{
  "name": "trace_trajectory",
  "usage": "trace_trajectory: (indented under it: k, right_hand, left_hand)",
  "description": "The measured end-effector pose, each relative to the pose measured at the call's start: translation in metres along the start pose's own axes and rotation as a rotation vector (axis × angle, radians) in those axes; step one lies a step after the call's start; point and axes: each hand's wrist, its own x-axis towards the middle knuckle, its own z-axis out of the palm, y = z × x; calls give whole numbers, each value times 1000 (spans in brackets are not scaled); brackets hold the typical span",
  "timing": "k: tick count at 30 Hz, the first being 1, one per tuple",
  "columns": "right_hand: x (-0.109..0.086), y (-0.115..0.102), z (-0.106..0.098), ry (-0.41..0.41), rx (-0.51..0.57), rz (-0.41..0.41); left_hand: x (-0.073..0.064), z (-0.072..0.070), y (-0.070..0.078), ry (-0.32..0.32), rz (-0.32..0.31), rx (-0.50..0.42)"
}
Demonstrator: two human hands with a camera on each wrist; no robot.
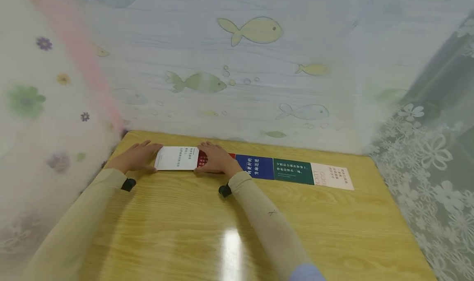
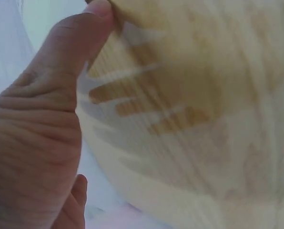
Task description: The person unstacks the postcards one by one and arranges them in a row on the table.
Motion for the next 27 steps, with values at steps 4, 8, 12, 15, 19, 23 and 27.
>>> trace_trajectory:
  k: [4, 8, 12, 15, 19, 23, 27]
  right_hand:
    - [2, -1, 1, -2, -5, 4]
    - [6, -1, 6, 0, -2, -3]
    - [8, 0, 9, -4, 0, 14]
    - [9, 0, 9, -10, 0, 25]
    - [9, -1, 9, -13, 6, 35]
    - [9, -1, 11, -19, 3, 42]
    - [10, -1, 12, -26, -14, 53]
  left_hand:
    - [7, -4, 1, -28, -9, 48]
    - [8, -9, 4, -39, -12, 89]
    - [7, -15, 8, -49, -16, 99]
    - [8, -18, 10, -72, -29, 103]
    - [11, -19, 10, -110, -52, 114]
    - [14, -20, 11, -139, -68, 121]
    - [14, -22, 13, -159, -70, 124]
